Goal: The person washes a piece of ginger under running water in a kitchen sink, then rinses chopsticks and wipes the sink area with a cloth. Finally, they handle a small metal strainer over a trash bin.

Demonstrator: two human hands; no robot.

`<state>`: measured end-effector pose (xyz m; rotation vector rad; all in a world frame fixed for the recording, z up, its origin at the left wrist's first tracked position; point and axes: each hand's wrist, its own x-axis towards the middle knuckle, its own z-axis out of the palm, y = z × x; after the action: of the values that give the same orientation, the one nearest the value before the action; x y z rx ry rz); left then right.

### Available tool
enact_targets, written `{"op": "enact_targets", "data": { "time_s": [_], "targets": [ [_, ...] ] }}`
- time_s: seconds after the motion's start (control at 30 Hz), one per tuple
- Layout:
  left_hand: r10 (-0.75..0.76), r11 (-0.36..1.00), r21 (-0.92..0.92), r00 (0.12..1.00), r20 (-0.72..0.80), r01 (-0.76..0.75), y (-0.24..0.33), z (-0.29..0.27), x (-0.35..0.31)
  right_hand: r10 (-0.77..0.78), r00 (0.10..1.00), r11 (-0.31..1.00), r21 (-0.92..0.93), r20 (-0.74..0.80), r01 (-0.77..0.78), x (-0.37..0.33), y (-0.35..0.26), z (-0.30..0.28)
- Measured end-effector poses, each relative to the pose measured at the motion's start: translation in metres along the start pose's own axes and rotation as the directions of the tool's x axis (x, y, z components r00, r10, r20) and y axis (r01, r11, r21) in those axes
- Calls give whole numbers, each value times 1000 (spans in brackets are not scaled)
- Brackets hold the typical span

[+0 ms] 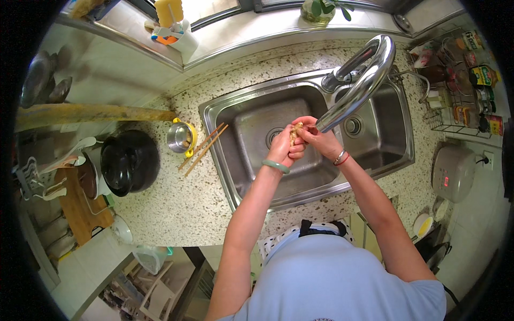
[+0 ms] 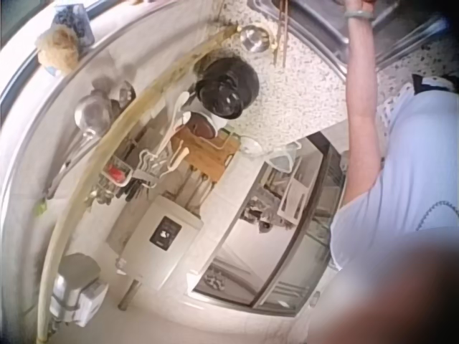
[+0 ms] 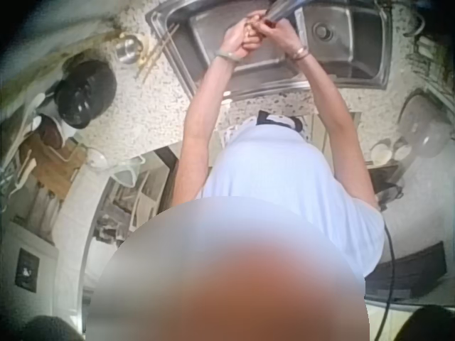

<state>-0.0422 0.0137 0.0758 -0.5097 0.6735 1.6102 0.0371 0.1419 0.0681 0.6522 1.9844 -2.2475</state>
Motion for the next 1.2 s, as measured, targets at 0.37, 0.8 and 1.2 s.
{"op": "enact_targets", "data": {
  "time_s": [0.37, 0.8, 1.2],
  "targets": [
    [-69, 995, -69, 996, 61, 73, 1, -6, 5, -8, 1000, 998, 63, -7, 8, -1, 2, -4],
    [170, 955, 243, 985, 26, -171, -6, 1, 2, 106, 994, 962, 253, -13, -100, -3, 14, -8],
    [468, 833, 374, 880, -83, -408, -16, 1, 10, 125, 974, 929, 367, -186, -49, -5, 12, 5]
  ]
}}
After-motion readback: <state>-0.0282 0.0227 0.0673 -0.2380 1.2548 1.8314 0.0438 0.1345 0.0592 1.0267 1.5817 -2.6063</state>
